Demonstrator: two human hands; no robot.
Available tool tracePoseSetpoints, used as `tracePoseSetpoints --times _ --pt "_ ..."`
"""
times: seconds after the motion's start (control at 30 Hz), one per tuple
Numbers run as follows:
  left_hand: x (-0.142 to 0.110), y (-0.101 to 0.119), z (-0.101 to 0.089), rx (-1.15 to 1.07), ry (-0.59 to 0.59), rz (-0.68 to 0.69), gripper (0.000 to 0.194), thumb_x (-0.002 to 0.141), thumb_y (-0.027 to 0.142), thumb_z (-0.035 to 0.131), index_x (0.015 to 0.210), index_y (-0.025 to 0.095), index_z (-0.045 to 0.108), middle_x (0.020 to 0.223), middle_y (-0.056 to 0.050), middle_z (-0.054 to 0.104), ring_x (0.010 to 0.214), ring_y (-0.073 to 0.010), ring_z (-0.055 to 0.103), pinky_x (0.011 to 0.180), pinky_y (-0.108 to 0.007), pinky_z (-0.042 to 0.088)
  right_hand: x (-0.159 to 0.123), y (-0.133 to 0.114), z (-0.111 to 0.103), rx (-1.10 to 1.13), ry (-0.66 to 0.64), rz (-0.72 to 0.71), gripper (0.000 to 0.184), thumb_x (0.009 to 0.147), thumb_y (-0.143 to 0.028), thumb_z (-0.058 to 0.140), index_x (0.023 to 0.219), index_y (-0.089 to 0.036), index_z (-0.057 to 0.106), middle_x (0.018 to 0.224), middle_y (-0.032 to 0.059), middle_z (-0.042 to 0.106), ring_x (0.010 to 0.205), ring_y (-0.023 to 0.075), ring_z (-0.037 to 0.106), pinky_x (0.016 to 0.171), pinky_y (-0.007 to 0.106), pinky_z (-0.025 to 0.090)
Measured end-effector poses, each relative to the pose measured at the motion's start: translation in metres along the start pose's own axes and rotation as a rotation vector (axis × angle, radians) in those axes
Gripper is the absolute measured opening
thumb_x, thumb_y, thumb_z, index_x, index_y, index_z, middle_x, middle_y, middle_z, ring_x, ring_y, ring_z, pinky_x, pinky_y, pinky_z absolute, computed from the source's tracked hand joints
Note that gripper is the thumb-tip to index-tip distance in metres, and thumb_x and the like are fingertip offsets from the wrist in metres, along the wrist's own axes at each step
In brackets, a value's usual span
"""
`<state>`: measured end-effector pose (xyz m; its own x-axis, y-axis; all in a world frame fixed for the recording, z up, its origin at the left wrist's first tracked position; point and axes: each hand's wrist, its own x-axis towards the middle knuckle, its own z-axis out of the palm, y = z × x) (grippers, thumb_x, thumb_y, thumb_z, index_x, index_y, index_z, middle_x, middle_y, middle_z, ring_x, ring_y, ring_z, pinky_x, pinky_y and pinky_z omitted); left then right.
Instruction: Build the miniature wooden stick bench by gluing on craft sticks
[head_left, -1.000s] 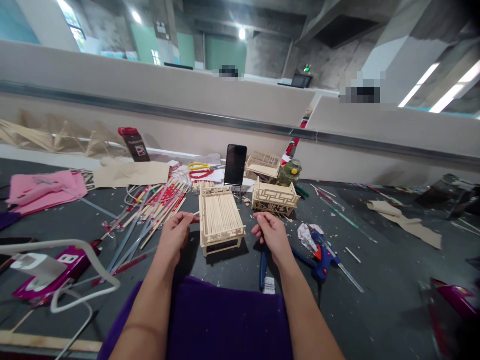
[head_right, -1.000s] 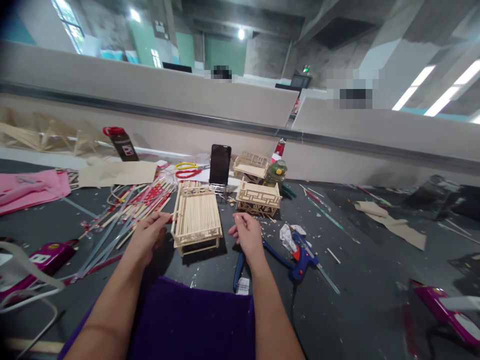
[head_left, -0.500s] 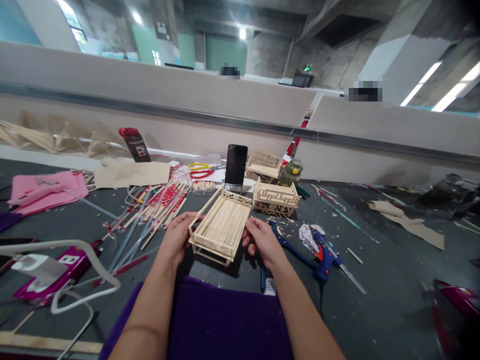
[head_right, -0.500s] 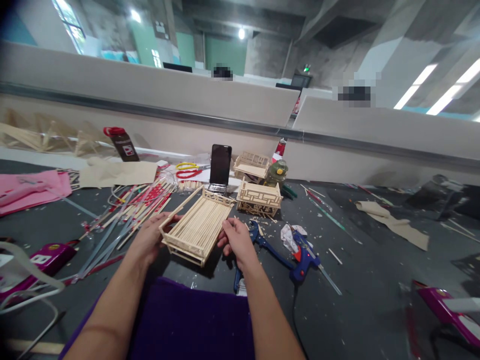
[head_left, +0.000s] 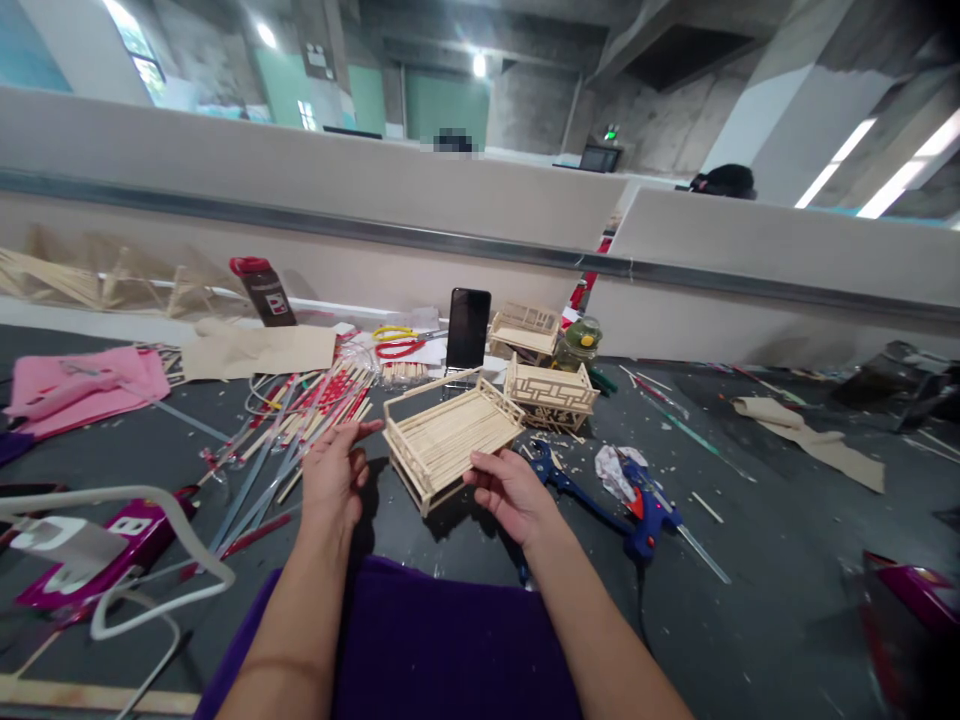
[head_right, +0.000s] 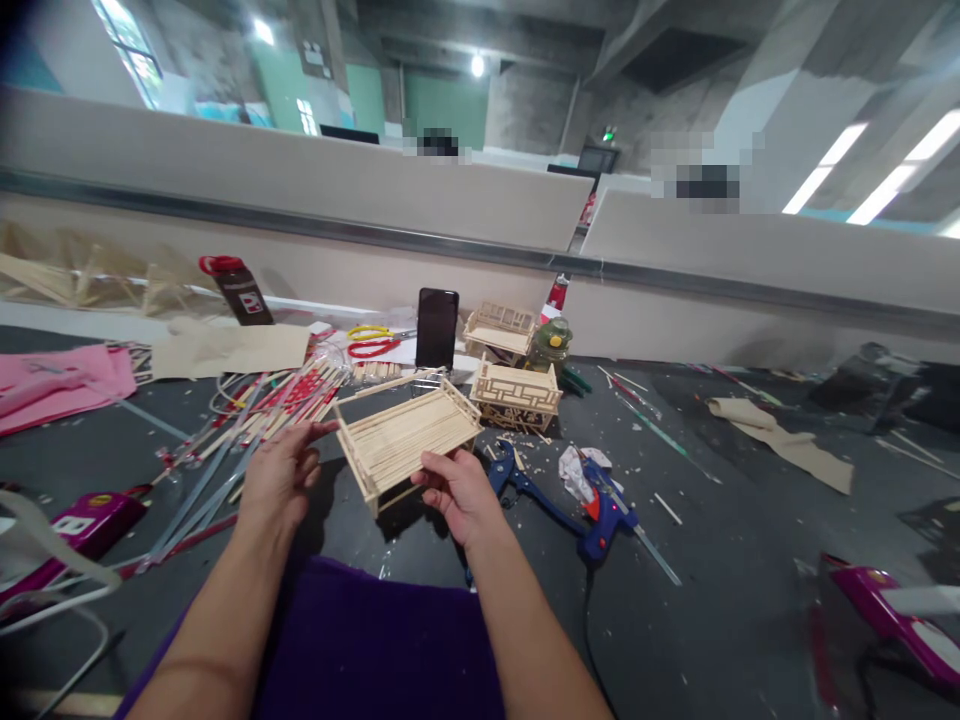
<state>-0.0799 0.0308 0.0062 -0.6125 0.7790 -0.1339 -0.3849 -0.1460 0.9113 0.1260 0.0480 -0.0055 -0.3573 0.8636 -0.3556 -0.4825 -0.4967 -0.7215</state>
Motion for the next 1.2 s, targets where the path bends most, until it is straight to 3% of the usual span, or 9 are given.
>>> tracePoseSetpoints --times 0.33,0.6,1.2 --pt "-0.006 -0.001 0.005 -0.041 0.066 0.168 0.023 0.063 0.032 0.072 0.071 0.014 0.059 0.07 0.0 0.071 0.028 0.0002 0.025 0.027 -0.016 0.02 -0.002 0.01 0.008 0.066 -0.101 0.093 0.021 0.075 -0.016 0.078 0.086 -0.012 0.062 0.071 0.0026 0.071 0.067 0.0174 0.074 0.04 0.017 0.049" --pt "-0.01 0.0 0.009 -0.042 0.115 0.319 0.021 0.067 0.031 0.072 0.069 0.015 0.058 0.07 0.001 0.07 0.03 -0.001 0.026 0.027 -0.018 0.021 -0.001 0.005 0.01 0.106 0.053 0.101 0.013 0.079 -0.012 0.073 0.08 -0.013 0.06 0.054 -0.0026 0.064 0.051 0.0136 0.069 0.032 0.014 0.042" --pt "-0.012 -0.001 0.01 -0.044 0.068 0.212 0.023 0.065 0.032 0.072 0.069 0.014 0.058 0.073 -0.001 0.071 0.03 -0.0001 0.026 0.029 -0.018 0.02 0.0 0.003 0.009 0.129 0.092 0.041 0.011 0.078 -0.007 0.071 0.082 -0.012 0.061 0.056 -0.0015 0.067 0.047 0.0102 0.065 0.033 0.012 0.041"
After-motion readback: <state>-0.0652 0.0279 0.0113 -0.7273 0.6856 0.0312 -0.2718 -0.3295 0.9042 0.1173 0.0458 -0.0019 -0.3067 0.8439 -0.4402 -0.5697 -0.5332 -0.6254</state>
